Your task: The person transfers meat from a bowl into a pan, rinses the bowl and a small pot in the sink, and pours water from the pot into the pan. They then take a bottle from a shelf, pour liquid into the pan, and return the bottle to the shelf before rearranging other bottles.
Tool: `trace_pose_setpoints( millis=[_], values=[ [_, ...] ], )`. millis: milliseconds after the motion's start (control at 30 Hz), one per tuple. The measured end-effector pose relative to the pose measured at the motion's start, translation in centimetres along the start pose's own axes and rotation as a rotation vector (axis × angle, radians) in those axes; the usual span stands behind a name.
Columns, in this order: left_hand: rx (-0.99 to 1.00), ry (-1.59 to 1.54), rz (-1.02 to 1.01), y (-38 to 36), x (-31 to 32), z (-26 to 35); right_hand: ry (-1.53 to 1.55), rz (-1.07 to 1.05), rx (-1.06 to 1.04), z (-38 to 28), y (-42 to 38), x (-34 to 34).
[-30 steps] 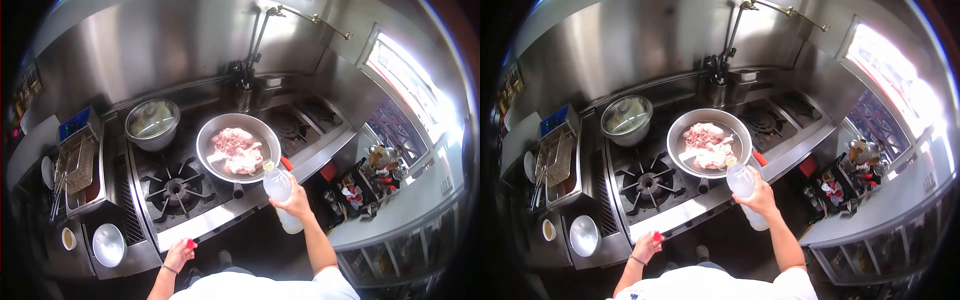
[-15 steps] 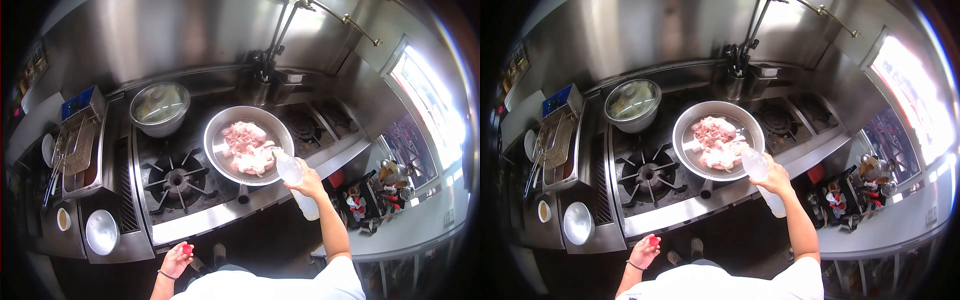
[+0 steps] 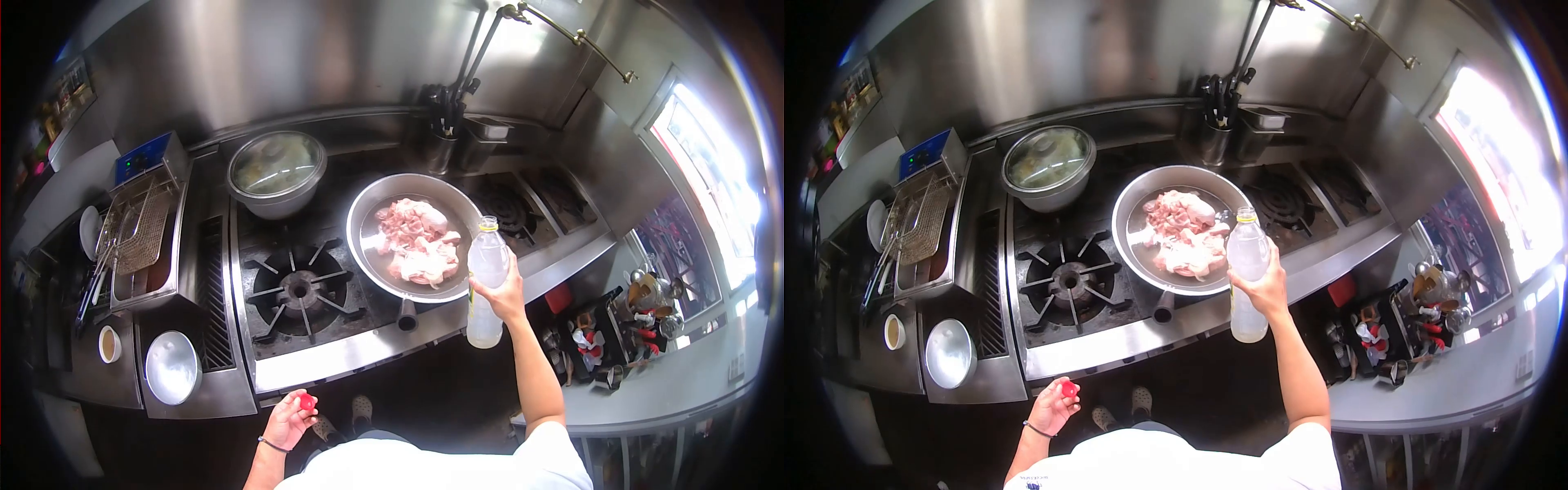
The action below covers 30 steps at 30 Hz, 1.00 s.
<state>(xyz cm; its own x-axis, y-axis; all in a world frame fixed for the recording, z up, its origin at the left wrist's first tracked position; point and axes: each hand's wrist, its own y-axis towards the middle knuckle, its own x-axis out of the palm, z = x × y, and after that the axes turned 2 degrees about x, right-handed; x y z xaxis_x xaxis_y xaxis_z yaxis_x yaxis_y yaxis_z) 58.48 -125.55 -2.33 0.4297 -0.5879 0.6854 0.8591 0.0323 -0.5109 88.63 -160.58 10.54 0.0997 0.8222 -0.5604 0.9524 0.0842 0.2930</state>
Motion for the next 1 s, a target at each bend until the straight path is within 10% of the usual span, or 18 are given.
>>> trace_pose_setpoints(
  millis=[1000],
  values=[
    [0.115,-0.002,0.118,-2.2,-1.1,0.1,-0.501,-0.303,0.045,0.8,10.3,1.3]
  ],
)
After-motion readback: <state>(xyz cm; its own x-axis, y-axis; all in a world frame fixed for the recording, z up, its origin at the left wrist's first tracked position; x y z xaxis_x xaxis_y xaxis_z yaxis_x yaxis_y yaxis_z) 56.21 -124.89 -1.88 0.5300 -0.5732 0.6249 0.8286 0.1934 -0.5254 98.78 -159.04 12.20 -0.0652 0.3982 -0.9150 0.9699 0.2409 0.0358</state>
